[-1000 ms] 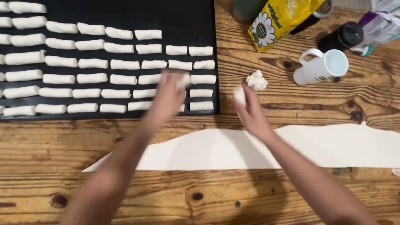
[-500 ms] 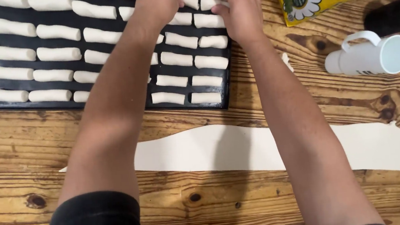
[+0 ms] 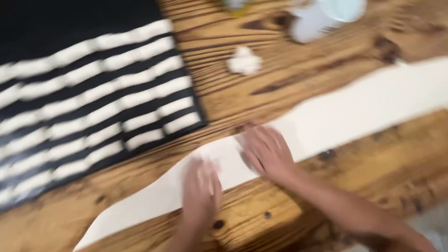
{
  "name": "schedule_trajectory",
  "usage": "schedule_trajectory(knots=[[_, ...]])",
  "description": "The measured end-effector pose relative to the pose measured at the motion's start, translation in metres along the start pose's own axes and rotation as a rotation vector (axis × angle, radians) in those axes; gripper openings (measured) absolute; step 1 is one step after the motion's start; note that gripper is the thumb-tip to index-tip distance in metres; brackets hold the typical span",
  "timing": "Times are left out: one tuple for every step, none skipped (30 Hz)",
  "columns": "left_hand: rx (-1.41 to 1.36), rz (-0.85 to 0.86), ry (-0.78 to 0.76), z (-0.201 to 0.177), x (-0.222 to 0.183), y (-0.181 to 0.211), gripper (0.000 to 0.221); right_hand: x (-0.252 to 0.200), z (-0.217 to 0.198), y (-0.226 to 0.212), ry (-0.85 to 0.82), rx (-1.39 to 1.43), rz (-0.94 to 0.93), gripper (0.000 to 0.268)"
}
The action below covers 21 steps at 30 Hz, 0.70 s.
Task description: Cutting dough into small pieces and arranging them on a baking tray
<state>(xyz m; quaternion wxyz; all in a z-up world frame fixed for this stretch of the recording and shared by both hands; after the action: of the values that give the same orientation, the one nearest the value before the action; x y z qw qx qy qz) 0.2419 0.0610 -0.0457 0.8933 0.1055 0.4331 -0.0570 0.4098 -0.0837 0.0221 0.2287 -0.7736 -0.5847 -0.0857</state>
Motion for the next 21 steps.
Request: schedule_trajectory(knots=[[0.812,0.551,0.005,0.02,-0.029,-0.021,0.034,-0.056,-0.022,0.0,-0.031,0.004,0.107,0.041],[1.592,1.148,-0.046,0.044,-0.065,-0.073,0.03,-0.112,-0.044,-0.004,-0.056,0.01,0.215,0.036],[1.595,1.127,-0.142,0.051,-0.064,-0.099,0.03,-0.155,-0.063,0.007,-0.059,-0.043,0.28,0.036],[1.619,1.117,-0.173,0.055,-0.065,-0.124,0.027,-0.207,-0.086,0.023,-0.062,-0.132,0.519,0.04],[1.641,1.103,-0.179,0.059,-0.07,-0.153,0.026,-0.263,-0.111,0.033,-0.067,-0.207,0.745,0.044],[1.639,1.077,-0.249,0.058,-0.067,-0.172,0.026,-0.301,-0.13,0.05,-0.073,-0.244,0.796,0.044],[1.707,1.021,-0.315,0.059,-0.056,-0.193,0.029,-0.341,-0.15,0.078,-0.052,-0.336,0.937,0.052],[1.775,0.966,-0.382,0.06,-0.044,-0.213,0.031,-0.382,-0.171,0.103,-0.029,-0.43,1.076,0.06],[1.772,0.967,-0.415,0.075,-0.036,-0.216,0.031,-0.397,-0.192,0.129,-0.021,-0.45,1.093,0.06],[1.82,0.943,-0.529,0.089,-0.027,-0.223,0.032,-0.41,-0.215,0.154,0.013,-0.482,1.056,0.059],[1.869,0.908,-0.628,0.1,-0.022,-0.23,0.034,-0.422,-0.233,0.177,0.038,-0.5,1.016,0.058],[1.87,0.9,-0.645,0.106,-0.016,-0.231,0.034,-0.427,-0.251,0.196,0.037,-0.507,1.029,0.058],[1.898,0.929,-0.631,0.113,-0.009,-0.232,0.032,-0.426,-0.262,0.221,-0.066,-0.461,0.987,0.063],[1.926,0.959,-0.618,0.119,-0.001,-0.231,0.031,-0.425,-0.272,0.246,-0.168,-0.414,0.944,0.069],[1.924,0.963,-0.614,0.122,0.002,-0.235,0.031,-0.43,-0.28,0.271,-0.167,-0.414,0.939,0.069],[1.974,0.967,-0.529,0.124,0.008,-0.236,0.036,-0.433,-0.282,0.296,-0.288,-0.39,0.884,0.069],[2.019,0.972,-0.435,0.125,0.015,-0.237,0.041,-0.434,-0.282,0.323,-0.408,-0.365,0.821,0.069],[2.015,0.978,-0.423,0.114,0.024,-0.236,0.041,-0.436,-0.284,0.342,-0.408,-0.365,0.81,0.069],[2.097,0.956,-0.323,0.099,0.035,-0.239,0.051,-0.435,-0.283,0.362,-0.464,-0.36,0.749,0.065],[2.175,0.929,-0.221,0.082,0.044,-0.241,0.062,-0.433,-0.281,0.38,-0.518,-0.355,0.688,0.062],[2.171,0.929,-0.209,0.094,0.033,-0.248,0.062,-0.433,-0.281,0.395,-0.521,-0.353,0.677,0.062]])
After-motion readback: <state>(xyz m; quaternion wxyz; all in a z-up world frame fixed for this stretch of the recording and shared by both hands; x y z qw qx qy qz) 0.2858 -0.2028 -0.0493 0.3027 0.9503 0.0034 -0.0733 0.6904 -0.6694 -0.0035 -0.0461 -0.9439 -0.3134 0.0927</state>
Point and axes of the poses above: each hand's wrist, its own x-axis towards the middle knuckle, its own z-axis out of the palm, y = z × x, the point moved 6 cm from there along x, towards the middle knuckle, and after that the axes turned 14 degrees about -z, right-handed, at the moved point
